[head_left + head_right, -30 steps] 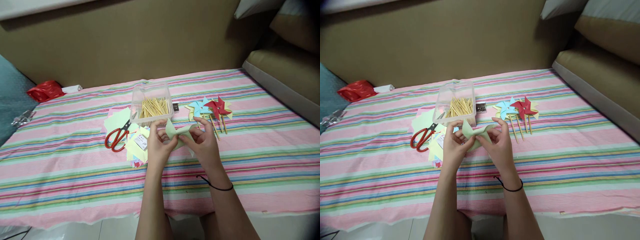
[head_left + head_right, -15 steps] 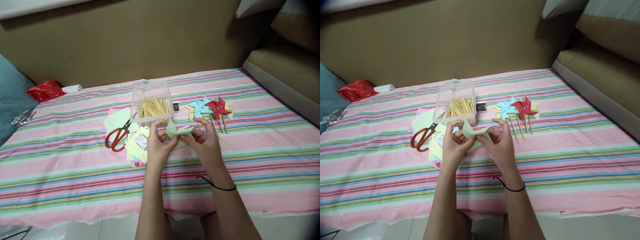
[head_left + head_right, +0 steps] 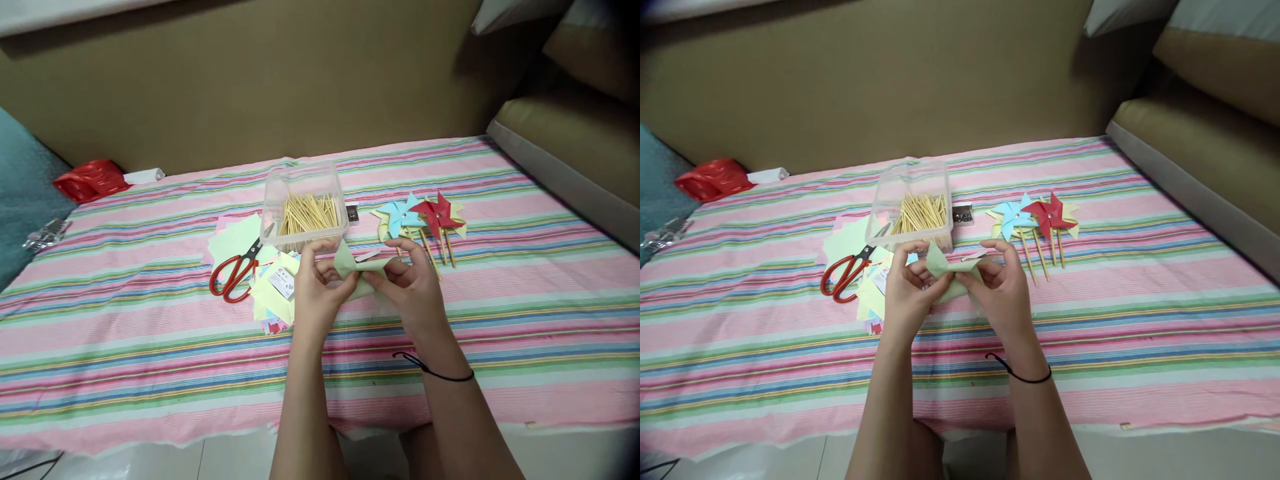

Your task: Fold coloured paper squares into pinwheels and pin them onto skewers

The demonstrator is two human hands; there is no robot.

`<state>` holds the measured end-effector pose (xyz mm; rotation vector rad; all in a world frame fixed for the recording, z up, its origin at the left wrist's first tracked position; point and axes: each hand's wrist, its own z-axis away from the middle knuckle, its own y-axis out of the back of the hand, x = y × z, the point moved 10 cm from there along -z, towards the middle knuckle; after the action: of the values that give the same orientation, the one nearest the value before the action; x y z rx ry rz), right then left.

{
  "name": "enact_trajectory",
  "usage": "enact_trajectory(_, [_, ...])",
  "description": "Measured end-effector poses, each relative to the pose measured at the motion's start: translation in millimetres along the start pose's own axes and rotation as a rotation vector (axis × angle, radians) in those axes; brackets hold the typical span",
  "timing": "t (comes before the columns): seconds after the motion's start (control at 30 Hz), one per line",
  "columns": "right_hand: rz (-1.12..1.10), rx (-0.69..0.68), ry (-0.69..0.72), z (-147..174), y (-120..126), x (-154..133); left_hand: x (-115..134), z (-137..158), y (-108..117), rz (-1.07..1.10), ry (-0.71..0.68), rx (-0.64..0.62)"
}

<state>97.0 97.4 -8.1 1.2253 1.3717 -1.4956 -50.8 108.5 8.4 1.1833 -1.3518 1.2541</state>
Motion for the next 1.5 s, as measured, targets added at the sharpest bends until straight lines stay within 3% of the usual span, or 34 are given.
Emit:
enact_trajectory(0.8, [0.027, 0.032, -0.017, 0, 4, 0, 0, 1, -1, -0.002, 0.019, 0.019])
enact_trajectory(1.07, [-0.02, 0.012, -0.099, -1, 1, 10, -3, -1, 4, 0.06, 0.016, 0.045])
enact_trajectory(1.3, [-0.028, 0.008, -0.114, -1, -1, 9, -5, 0, 4, 0.123, 0.105, 0.061])
enact_trajectory(1.5, [-0.016, 0.003, -0.107, -1, -1, 7, -4, 0, 4, 0.131, 0.102, 0.06])
